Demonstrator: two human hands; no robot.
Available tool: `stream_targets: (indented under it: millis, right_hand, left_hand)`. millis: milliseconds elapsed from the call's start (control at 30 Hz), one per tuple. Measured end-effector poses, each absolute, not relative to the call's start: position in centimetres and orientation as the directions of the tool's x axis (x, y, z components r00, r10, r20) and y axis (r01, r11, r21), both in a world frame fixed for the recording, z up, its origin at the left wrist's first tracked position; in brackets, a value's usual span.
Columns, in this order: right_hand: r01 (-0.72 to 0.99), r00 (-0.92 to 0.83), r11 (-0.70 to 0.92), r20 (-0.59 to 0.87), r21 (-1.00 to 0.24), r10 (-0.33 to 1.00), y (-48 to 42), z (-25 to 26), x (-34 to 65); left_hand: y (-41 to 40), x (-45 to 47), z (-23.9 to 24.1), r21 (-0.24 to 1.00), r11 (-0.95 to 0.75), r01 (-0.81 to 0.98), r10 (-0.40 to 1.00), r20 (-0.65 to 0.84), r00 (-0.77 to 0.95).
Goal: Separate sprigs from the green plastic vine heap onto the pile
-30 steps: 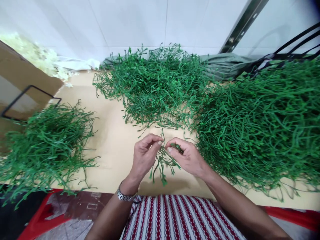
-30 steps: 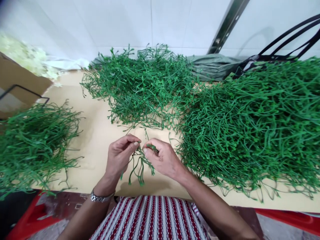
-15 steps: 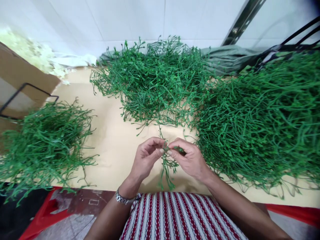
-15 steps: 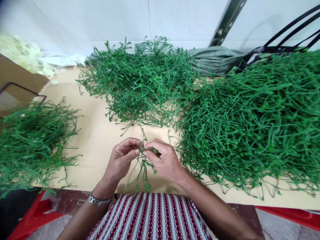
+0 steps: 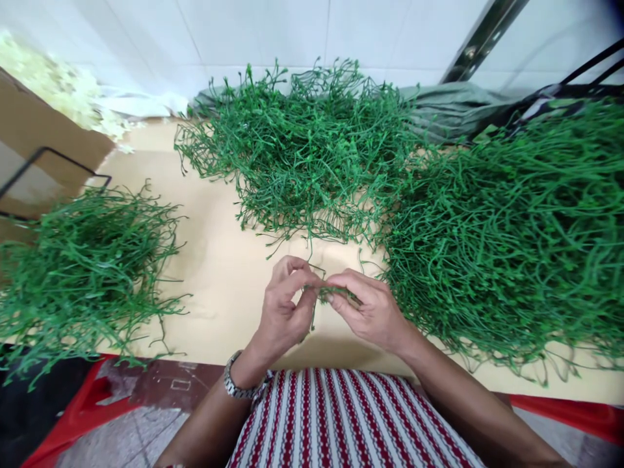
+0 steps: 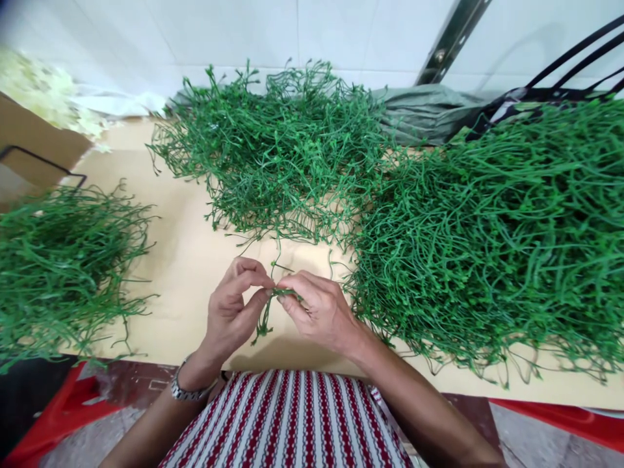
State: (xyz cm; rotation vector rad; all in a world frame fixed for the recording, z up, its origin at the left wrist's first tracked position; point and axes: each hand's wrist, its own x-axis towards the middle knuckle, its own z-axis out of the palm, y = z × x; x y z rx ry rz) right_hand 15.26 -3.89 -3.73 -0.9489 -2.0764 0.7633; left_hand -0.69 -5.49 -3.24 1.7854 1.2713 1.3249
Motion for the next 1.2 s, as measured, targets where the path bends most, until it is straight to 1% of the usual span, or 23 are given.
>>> stream_targets:
  millis: [67, 167, 200, 267, 333, 400, 500, 567, 667, 767, 833, 933, 1067, 1133, 1200]
  right_hand:
    - [0.415, -0.497, 0.559, 0.336, -0.718, 0.800, -3.9, -3.5, 15.2]
    - [0.453, -0.541, 0.571, 0.298, -0.684, 0.786, -3.9, -3.1, 15.2]
    - [0.452, -0.561, 0.583, 0.293, -0.676, 0.774, -3.9, -3.0, 15.2]
    - [0.440, -0.582, 0.598, 0.294, -0.670, 0.758, -3.9, -3.0, 15.1]
    - [0.445, -0.576, 0.591, 0.291, -0.673, 0.764, -3.9, -3.0, 15.0]
    - [0.454, -0.554, 0.569, 0.283, -0.685, 0.783, -4.0, -3.1, 14.9]
    - [0.440, -0.520, 0.494, 0.236, -0.750, 0.821, -4.2, -3.1, 14.7]
    - [0.400, -0.523, 0.459, 0.213, -0.793, 0.825, -4.3, -3.1, 14.7]
    - [0.313, -0.609, 0.515, 0.247, -0.798, 0.754, -4.0, -3.1, 14.7]
    - [0.293, -0.653, 0.575, 0.279, -0.764, 0.704, -3.8, -3.2, 14.7]
    - [0.315, -0.631, 0.598, 0.309, -0.737, 0.712, -3.9, -3.4, 14.7]
    - [0.342, -0.592, 0.611, 0.341, -0.714, 0.730, -4.2, -3.8, 14.6]
    - [0.396, -0.543, 0.515, 0.259, -0.760, 0.799, -4.4, -3.7, 14.7]
    - [0.419, -0.536, 0.477, 0.214, -0.773, 0.817, -4.4, -3.4, 14.8]
    - [0.431, -0.538, 0.450, 0.178, -0.782, 0.824, -4.3, -3.1, 14.9]
  left_hand:
    - [-5.5, -0.9, -3.0, 0.836, -0.399, 0.377, 0.915, 0.386, 0.114]
    - [-5.5, -1.1, -2.8, 0.876, -0.361, 0.318, 0.930, 0.317, 0.183]
    - [-5.5, -1.2, -2.8, 0.886, -0.349, 0.307, 0.934, 0.302, 0.190]
    - [-5.5, -1.1, -2.8, 0.871, -0.346, 0.349, 0.938, 0.308, 0.161]
    - [-5.6, -1.0, -2.8, 0.817, -0.373, 0.440, 0.926, 0.354, 0.130]
    - [-5.7, -0.8, -3.0, 0.760, -0.418, 0.497, 0.903, 0.409, 0.135]
    - [-5.8, -0.9, -3.4, 0.688, -0.515, 0.512, 0.842, 0.517, 0.153]
    - [-5.8, -1.0, -3.8, 0.618, -0.575, 0.536, 0.784, 0.605, 0.143]
    - [-5.8, -1.3, -4.3, 0.520, -0.638, 0.569, 0.702, 0.696, 0.151]
    - [-5.9, -1.4, -4.6, 0.478, -0.666, 0.573, 0.664, 0.729, 0.164]
    - [-5.9, -1.5, -4.7, 0.505, -0.662, 0.554, 0.689, 0.700, 0.187]
    - [-6.1, -1.4, -4.9, 0.632, -0.599, 0.492, 0.780, 0.598, 0.183]
    - [-6.3, -1.2, -4.5, 0.832, -0.437, 0.340, 0.899, 0.415, 0.142]
    - [-6.2, -1.3, -4.1, 0.898, -0.352, 0.266, 0.935, 0.323, 0.148]
    - [-6.0, -1.4, -3.7, 0.931, -0.280, 0.234, 0.956, 0.247, 0.161]
